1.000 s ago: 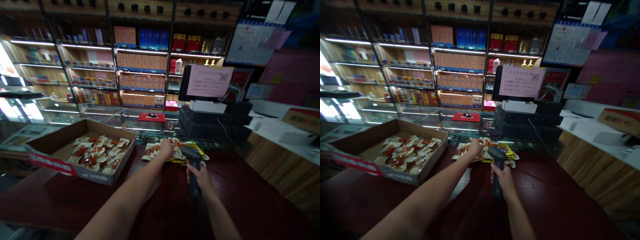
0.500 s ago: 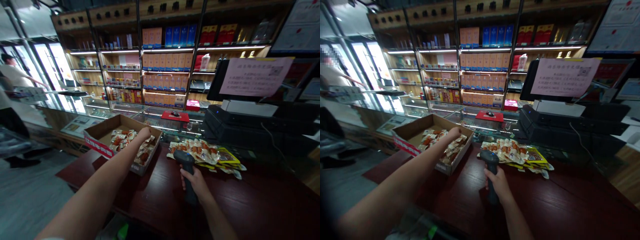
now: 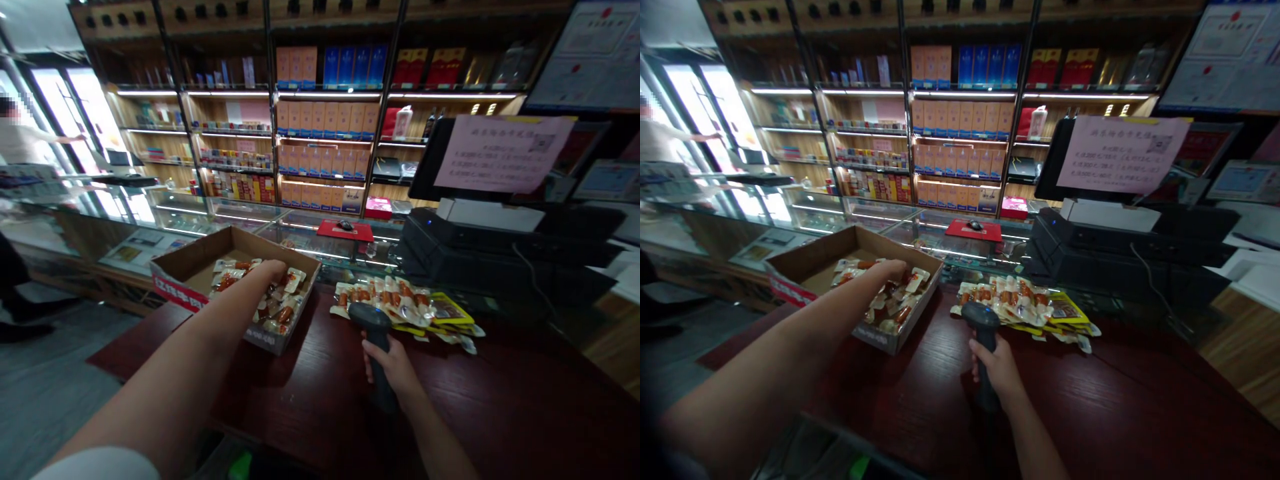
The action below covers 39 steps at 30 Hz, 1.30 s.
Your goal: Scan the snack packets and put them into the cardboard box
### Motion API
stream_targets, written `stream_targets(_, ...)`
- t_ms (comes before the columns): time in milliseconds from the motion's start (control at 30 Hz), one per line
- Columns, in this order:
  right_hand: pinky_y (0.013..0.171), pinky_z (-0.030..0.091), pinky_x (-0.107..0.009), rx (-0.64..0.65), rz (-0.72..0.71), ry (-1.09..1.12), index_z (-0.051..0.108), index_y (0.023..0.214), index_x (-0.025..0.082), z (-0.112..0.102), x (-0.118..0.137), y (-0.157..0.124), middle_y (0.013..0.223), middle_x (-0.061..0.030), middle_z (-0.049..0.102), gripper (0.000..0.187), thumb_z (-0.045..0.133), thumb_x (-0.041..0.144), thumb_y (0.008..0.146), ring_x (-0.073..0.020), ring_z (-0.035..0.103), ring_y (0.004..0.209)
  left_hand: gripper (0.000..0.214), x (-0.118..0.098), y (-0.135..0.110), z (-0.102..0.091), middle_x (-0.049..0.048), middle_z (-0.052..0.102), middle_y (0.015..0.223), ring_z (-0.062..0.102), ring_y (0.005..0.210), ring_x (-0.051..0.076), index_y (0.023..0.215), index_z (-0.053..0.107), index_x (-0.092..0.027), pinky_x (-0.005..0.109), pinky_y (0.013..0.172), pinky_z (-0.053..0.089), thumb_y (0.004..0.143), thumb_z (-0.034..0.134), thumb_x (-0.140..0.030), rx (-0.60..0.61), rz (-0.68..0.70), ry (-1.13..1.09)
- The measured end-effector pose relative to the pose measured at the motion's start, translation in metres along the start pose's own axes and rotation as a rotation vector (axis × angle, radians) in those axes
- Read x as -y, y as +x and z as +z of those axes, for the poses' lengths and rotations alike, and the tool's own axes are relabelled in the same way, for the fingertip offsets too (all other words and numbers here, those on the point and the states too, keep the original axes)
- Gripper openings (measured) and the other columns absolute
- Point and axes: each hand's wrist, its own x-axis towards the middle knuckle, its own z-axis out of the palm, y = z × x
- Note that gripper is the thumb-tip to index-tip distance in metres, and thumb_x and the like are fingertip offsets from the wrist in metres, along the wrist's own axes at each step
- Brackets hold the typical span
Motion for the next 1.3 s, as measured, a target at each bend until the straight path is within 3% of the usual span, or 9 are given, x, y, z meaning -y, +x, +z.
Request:
stream_targets(67, 0.035, 0.042, -0.023, 0.006, 0.001, 0.002, 0.052, 0.094, 0.015, -0.001, 0.0, 0.0, 0.05, 0.0058, 0.055, 0.051, 0.071, 0.045, 0.058, -0.0112, 0.051, 0.037, 0.016, -0.002, -0.001, -0.009, 0.0052, 0.067, 0.067, 0.061, 0.073, 0.023, 0.063, 0.069, -0.018, 0.033, 0.076, 0.044, 0.047, 0.073, -0.018, 0.033, -0.003, 0.009)
stream_targets(133, 0.035, 0.042, -0.023, 0.004, 0.0, 0.008, 0.053, 0.095, 0.015, -0.001, 0.0, -0.001, 0.051, 0.006, 0.055, 0.05, 0.071, 0.045, 0.058, -0.0113, 0.051, 0.037, 0.022, -0.005, -0.006, -0.021, 0.0039, 0.067, 0.071, 0.06, 0.075, 0.023, 0.073, 0.07, -0.017, 0.034, 0.078, 0.044, 0.052, 0.072, -0.023, -0.046, 0.014, -0.118)
stream_targets(267, 0.035, 0.042, -0.023, 0.0, 0.001, 0.015, 0.053, 0.093, 0.015, 0.0, 0.001, -0.003, 0.05, 0.0063, 0.054, 0.05, 0.072, 0.045, 0.057, -0.0111, 0.05, 0.036, 0.037, -0.023, -0.027, -0.043, 0.0057, 0.068, 0.086, 0.061, 0.081, 0.021, 0.098, 0.067, -0.016, 0.036, 0.078, 0.046, 0.071, 0.062, -0.04, -0.216, 0.039, -0.784)
stream_targets(400, 0.035, 0.042, -0.023, 0.029, -0.002, 0.025, 0.053, 0.093, 0.015, 0.001, 0.002, -0.005, 0.05, 0.0063, 0.054, 0.049, 0.072, 0.044, 0.058, -0.0105, 0.05, 0.036, 0.039, -0.062, -0.054, -0.043, 0.0113, 0.067, 0.089, 0.062, 0.086, 0.025, 0.108, 0.062, -0.014, 0.045, 0.078, 0.047, 0.084, 0.046, -0.042, -0.118, 0.019, -1.395)
stream_targets(600, 0.036, 0.042, -0.024, 0.024, -0.009, 0.034, 0.054, 0.093, 0.015, 0.001, 0.004, -0.007, 0.05, 0.0056, 0.055, 0.048, 0.073, 0.043, 0.058, -0.012, 0.051, 0.037, 0.036, -0.134, -0.082, 0.012, 0.0132, 0.066, 0.094, 0.062, 0.093, 0.028, 0.109, 0.059, -0.011, 0.051, 0.083, 0.047, 0.086, 0.042, -0.032, 0.072, 0.002, -1.869)
stream_targets(767, 0.036, 0.042, -0.024, -0.003, -0.035, 0.039, 0.056, 0.093, 0.015, -0.002, 0.006, -0.008, 0.049, 0.0058, 0.055, 0.048, 0.073, 0.044, 0.059, -0.0121, 0.05, 0.037, 0.032, -0.168, -0.094, 0.06, 0.0115, 0.067, 0.086, 0.065, 0.086, 0.026, 0.1, 0.06, -0.012, 0.049, 0.079, 0.051, 0.087, 0.044, -0.037, 0.115, -0.127, -2.153)
stream_targets(967, 0.035, 0.043, -0.024, -0.023, -0.025, 0.036, 0.055, 0.095, 0.015, -0.005, 0.003, -0.005, 0.049, 0.0057, 0.055, 0.049, 0.073, 0.043, 0.059, -0.0118, 0.05, 0.036, 0.03, -0.169, -0.097, 0.093, 0.0032, 0.061, 0.061, 0.064, 0.06, 0.016, 0.083, 0.06, -0.012, 0.032, 0.064, 0.054, 0.086, 0.05, -0.04, 0.023, -0.343, -2.193)
stream_targets(1167, 0.034, 0.043, -0.024, 0.007, -0.025, 0.028, 0.054, 0.093, 0.015, -0.002, -0.003, -0.003, 0.049, 0.006, 0.054, 0.049, 0.072, 0.044, 0.058, -0.0116, 0.05, 0.036, 0.031, -0.156, -0.083, 0.135, 0.0024, 0.065, 0.07, 0.061, 0.056, 0.012, 0.09, 0.056, -0.015, 0.023, 0.055, 0.049, 0.068, 0.072, -0.031, -0.258, -0.223, -1.974)
stream_targets(1300, 0.034, 0.042, -0.023, 0.018, -0.024, -0.004, 0.054, 0.094, 0.015, 0.002, -0.003, -0.005, 0.049, 0.0065, 0.054, 0.048, 0.07, 0.044, 0.06, -0.0107, 0.05, 0.035, 0.045, -0.147, -0.075, 0.151, 0.0014, 0.065, 0.074, 0.062, 0.059, 0.014, 0.1, 0.05, -0.018, 0.026, 0.058, 0.049, 0.063, 0.073, -0.025, -0.268, -0.165, -1.954)
